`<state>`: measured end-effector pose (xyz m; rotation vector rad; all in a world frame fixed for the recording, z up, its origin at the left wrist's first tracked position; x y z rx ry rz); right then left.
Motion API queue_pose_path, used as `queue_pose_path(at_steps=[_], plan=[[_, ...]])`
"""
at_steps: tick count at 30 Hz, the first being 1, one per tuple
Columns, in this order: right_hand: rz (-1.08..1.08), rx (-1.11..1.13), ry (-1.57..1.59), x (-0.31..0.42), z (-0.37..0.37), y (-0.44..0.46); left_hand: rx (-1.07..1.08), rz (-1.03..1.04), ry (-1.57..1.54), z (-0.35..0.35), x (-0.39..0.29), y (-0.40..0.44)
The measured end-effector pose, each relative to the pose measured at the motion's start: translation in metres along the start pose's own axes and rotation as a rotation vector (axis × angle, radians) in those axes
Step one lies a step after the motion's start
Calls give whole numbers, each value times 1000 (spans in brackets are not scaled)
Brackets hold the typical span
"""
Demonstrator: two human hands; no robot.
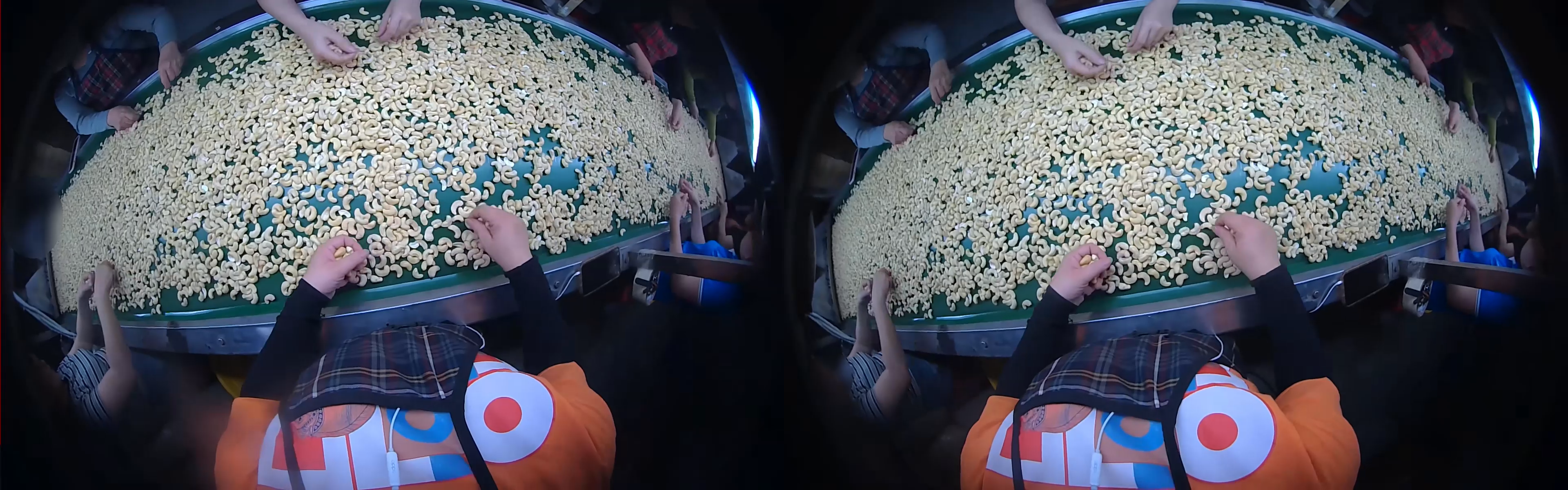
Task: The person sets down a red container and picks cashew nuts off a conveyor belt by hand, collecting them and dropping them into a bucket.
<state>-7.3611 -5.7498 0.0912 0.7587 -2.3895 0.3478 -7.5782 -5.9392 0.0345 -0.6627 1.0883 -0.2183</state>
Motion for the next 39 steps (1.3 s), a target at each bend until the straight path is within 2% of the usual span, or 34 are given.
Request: queue_pose_path(at_steps=[3,7,12,15,16,19,20,22,23,24,25,27,29,30,32,34,36,39], plan=[[-179,119,-346,4,4,-20,6,-3,3,-8,-3,-7],[-30,128,-395,-11,15,-29,48,-15,44,-12,-1,-10],[20,139,-487,-5,18,-42,54,-39,52,-21,-3,-20],[206,183,63,6,21,-41,125,-101,-113,-29,3,-26],[184,198,67,15,28,-38,101,-92,-121,-33,3,-28],[91,177,442,61,60,-24,204,-126,-357,-24,8,-25],[48,217,453,90,72,-21,246,-129,-409,-18,6,-25],[-289,300,282,170,87,-29,209,-272,-623,-5,5,-32],[-353,343,293,192,95,-28,214,-253,-752,-4,15,-23],[-491,254,242,222,91,-26,222,-218,-881,-6,19,-18],[-630,159,205,244,96,-27,215,-208,-877,-14,16,-22],[-584,84,230,233,114,-13,147,-134,-908,-54,10,-34],[-443,107,297,222,129,2,234,-90,-892,-88,8,-52],[-479,144,312,223,137,3,290,-84,-874,-98,2,-67],[-336,260,324,211,157,11,154,5,-759,-147,-8,-115],[-368,271,281,201,174,12,154,173,-588,-202,-1,-165],[-382,244,183,203,181,13,120,190,-407,-259,25,-219],[-330,216,193,215,182,15,-273,-46,-82,-354,87,-306]])
Point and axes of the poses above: each hand's wrist, its own y-axis towards the middle knuckle, its own z-axis out of the palm, x = y × z, the point moved 7 cm from there along y, towards the middle knuckle, and after that the axes turned 2 degrees about z, right-handed, at the moved point
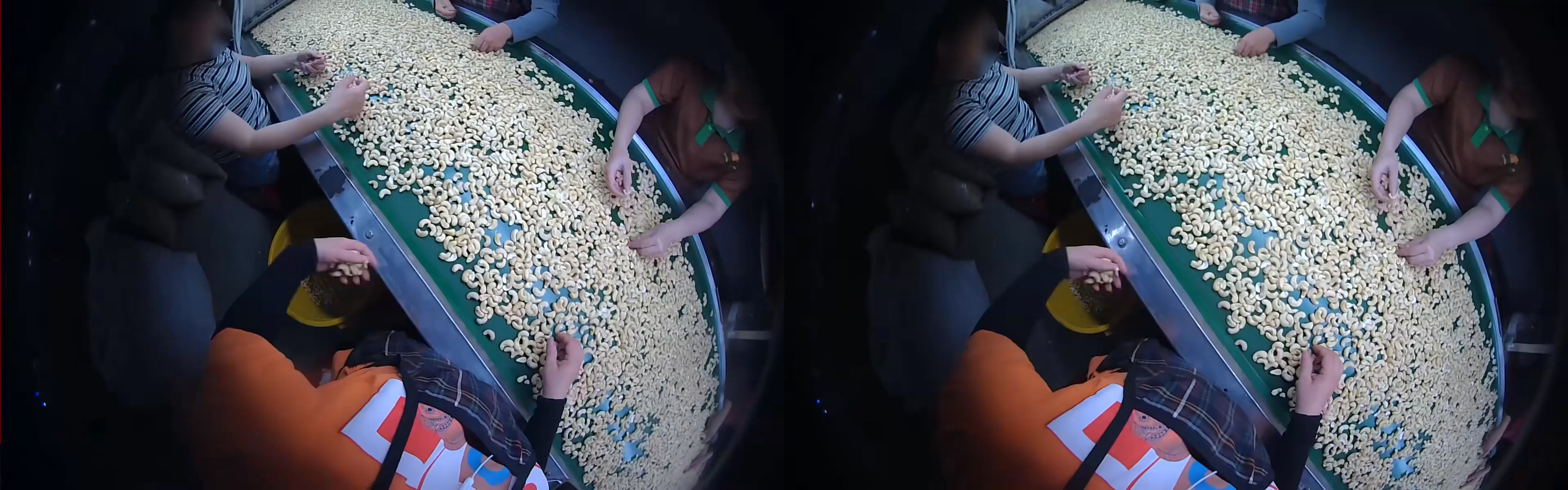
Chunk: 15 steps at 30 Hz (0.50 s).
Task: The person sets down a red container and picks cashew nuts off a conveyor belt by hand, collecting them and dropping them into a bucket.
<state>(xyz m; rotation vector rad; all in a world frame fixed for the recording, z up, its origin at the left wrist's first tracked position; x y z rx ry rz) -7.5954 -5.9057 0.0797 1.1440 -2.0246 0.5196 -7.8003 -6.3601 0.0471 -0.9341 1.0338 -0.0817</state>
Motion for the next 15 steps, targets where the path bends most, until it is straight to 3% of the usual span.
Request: queue_pose_path(at_steps=[2,5,6,8,10,12,14,15], plan=[[22,-21,0,-9,16,5,-122,-66,115,-45,30,-8],[-205,-115,-33,23,16,8,-201,-168,827,-74,23,-22],[-199,-122,-40,31,14,9,-191,-163,830,-53,-14,-27],[-196,-85,-101,51,16,14,74,-405,769,2,-66,-24],[-182,-76,-138,62,27,21,237,-137,598,32,-88,12],[-378,-171,-224,86,32,25,203,149,559,62,-125,49],[-406,-146,-409,113,44,28,-25,500,714,76,-155,83],[-447,-102,-579,120,51,27,4,509,720,85,-154,97]])
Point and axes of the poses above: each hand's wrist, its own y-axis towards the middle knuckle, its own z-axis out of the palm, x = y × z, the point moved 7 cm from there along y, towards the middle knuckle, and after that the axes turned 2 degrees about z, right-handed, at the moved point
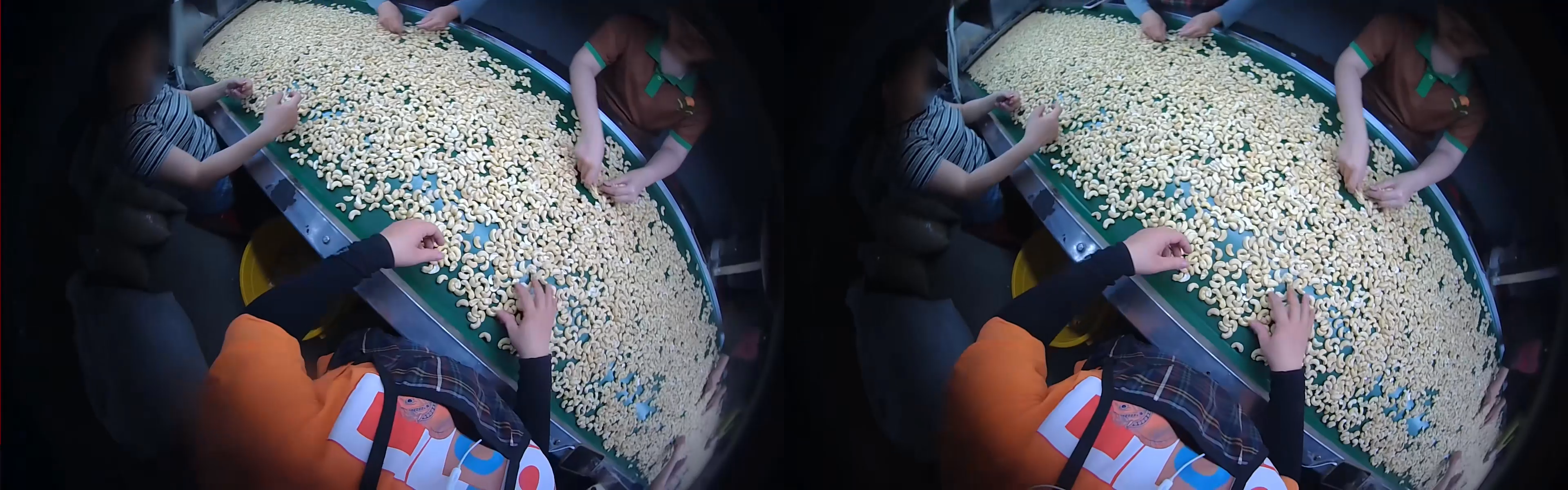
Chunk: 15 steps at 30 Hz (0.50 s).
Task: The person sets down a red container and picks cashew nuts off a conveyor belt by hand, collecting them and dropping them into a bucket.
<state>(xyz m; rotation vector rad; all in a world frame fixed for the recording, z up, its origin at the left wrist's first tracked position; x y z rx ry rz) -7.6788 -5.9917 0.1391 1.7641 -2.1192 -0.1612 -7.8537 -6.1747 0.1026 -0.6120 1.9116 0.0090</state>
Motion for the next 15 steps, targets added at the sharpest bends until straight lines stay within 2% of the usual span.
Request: queue_pose_path(at_steps=[4,5,7,8,9,11,12,14,15], plan=[[175,109,166,-32,29,-22,-91,28,195,4,7,41],[193,108,154,-38,29,-27,-204,15,113,-9,16,48],[415,183,244,-62,35,-43,-437,-24,-54,-39,31,60],[523,220,293,-69,40,-47,-428,-20,-56,-45,32,69],[529,220,290,-63,39,-42,-491,42,57,-57,22,76],[304,15,245,-29,22,-15,-552,103,168,-69,19,94],[189,-85,221,-12,16,-4,-572,236,362,-66,20,106],[164,-47,249,7,26,13,-594,510,747,-51,14,118],[138,-17,279,16,31,22,-589,516,743,-51,18,120]])
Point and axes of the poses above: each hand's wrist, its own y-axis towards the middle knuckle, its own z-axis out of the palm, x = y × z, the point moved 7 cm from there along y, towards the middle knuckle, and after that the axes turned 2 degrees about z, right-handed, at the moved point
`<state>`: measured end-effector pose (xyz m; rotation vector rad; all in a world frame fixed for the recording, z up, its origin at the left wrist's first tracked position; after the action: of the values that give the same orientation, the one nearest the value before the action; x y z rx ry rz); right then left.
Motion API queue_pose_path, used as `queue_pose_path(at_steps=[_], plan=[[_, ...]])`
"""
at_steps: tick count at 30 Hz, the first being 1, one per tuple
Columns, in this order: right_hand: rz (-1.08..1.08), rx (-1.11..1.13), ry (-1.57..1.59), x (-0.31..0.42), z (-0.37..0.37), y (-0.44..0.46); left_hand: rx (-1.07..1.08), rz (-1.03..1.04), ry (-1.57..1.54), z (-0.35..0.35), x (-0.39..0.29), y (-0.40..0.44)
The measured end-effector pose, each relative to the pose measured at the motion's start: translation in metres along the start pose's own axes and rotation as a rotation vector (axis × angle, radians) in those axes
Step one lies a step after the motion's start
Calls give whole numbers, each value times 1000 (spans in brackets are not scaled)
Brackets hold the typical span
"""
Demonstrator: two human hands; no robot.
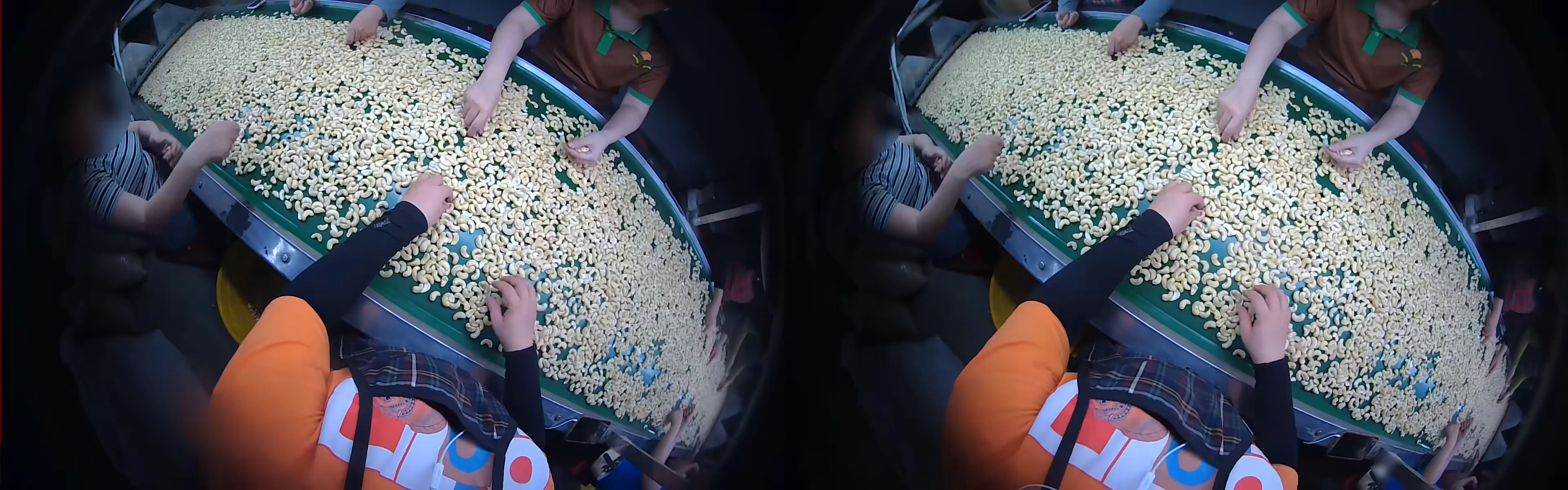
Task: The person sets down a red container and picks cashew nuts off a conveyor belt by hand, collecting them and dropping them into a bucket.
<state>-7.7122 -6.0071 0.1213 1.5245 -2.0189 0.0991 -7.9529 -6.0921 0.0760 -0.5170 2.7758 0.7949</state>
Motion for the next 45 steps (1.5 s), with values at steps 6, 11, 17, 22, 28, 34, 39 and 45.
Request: queue_pose_path(at_steps=[6,11,17,22,28,34,39,45], plan=[[78,73,49,4,19,19,228,-512,-633,24,28,-17],[93,6,21,9,28,40,330,-690,-766,-7,1,11],[90,-29,-17,20,34,56,336,-10,27,51,-21,34],[116,-1,-89,25,44,54,546,-315,-550,23,-18,15],[147,-15,-56,52,62,69,345,-973,-1691,19,30,-55],[62,86,-187,92,102,78,149,-669,-416,-74,121,-24],[59,86,-107,96,104,86,194,-520,-106,-73,180,-12],[73,-38,25,87,102,152,638,-681,-185,-60,187,-13]])
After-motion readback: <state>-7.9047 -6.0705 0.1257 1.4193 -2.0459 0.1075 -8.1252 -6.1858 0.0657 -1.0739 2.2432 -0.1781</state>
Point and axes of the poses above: each hand's wrist, its own y-axis towards the middle knuckle, its own z-axis out of the palm, x = y × z, the point moved 7 cm from there along y, towards the middle knuckle, and after that the axes turned 2 degrees about z, right-handed, at the moved point
